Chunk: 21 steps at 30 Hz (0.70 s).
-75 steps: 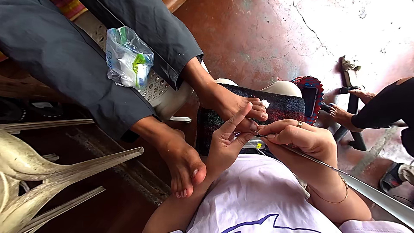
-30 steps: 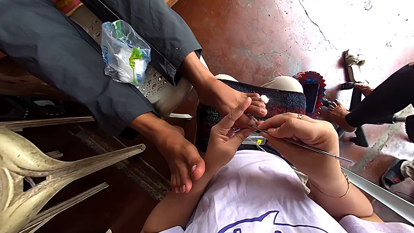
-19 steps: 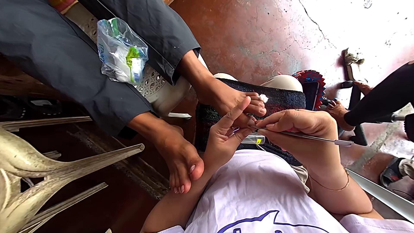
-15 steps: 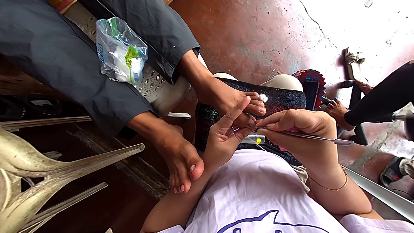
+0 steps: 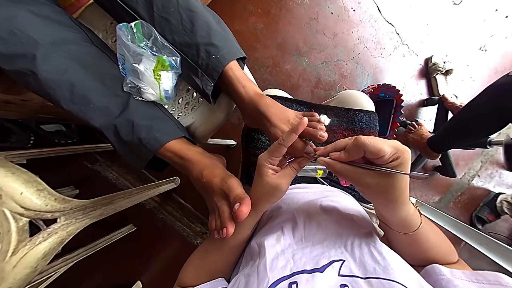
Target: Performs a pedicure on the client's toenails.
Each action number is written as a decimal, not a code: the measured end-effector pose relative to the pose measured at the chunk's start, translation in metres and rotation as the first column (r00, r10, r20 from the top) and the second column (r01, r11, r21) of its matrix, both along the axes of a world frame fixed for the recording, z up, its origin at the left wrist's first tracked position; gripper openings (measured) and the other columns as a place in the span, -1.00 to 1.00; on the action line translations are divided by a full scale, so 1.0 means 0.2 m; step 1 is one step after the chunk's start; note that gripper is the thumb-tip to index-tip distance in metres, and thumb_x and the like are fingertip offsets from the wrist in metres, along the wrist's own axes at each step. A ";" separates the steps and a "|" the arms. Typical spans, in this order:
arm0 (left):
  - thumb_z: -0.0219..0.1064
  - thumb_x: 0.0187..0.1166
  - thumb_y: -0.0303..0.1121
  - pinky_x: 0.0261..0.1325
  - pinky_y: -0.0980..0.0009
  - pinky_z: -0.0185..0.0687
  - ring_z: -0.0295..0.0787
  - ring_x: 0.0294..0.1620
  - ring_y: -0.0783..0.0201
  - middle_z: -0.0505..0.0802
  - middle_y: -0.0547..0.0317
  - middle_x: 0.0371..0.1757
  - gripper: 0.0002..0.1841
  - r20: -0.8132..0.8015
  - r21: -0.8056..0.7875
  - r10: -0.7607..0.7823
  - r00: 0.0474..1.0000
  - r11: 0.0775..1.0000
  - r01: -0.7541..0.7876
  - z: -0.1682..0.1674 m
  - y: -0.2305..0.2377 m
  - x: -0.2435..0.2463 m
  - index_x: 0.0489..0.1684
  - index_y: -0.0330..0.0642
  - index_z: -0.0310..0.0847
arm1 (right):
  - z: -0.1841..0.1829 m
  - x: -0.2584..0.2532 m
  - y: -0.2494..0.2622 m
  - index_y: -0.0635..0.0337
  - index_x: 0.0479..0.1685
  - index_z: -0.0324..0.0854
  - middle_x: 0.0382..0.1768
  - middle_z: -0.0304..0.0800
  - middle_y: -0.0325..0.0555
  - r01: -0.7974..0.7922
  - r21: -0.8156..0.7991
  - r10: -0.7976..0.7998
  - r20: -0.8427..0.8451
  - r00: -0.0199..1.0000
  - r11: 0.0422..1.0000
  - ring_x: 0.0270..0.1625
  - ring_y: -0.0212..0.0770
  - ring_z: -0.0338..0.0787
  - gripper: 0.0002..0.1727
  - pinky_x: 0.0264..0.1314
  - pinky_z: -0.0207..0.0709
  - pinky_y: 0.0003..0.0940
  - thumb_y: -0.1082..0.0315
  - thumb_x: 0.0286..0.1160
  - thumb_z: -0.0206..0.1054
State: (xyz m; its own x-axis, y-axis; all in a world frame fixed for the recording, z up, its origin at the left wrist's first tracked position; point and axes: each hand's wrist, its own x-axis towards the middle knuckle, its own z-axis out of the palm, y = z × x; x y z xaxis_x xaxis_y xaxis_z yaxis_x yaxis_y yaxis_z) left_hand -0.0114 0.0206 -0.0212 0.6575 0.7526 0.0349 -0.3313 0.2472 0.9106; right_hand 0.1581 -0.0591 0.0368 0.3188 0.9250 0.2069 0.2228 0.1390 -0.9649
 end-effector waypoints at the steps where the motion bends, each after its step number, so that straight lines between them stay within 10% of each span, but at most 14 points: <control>1: 0.36 0.53 -0.64 0.34 0.35 0.73 0.77 0.27 0.26 0.79 0.13 0.33 -0.33 0.001 0.004 0.000 1.000 1.000 0.000 0.00 0.00 0.00 0.68 0.06 0.44 | 0.00 0.00 0.00 0.26 -0.50 0.73 -0.27 0.96 -0.12 0.000 0.007 0.000 0.000 1.000 1.000 -0.30 -0.40 0.91 -0.85 -0.25 0.80 -0.56 0.63 0.13 0.59; 21: 0.35 0.54 -0.65 0.30 0.36 0.74 0.78 0.24 0.27 0.78 0.13 0.32 -0.34 -0.003 0.001 0.002 1.000 1.000 -0.002 0.00 0.00 0.00 0.68 0.05 0.44 | -0.07 -0.04 -0.04 0.29 -0.49 0.66 -0.22 0.95 -0.06 0.027 0.120 -0.028 0.010 1.000 0.992 -0.15 -0.32 0.95 -0.82 -0.11 0.83 -0.51 0.68 0.18 0.57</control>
State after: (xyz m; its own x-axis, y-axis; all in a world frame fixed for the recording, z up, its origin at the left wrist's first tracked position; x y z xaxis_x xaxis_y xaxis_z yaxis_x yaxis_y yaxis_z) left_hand -0.0114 0.0204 -0.0211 0.6557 0.7543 0.0335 -0.3291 0.2456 0.9118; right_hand 0.1506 -0.0666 0.0225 0.3405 0.8843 0.3196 0.2394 0.2472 -0.9389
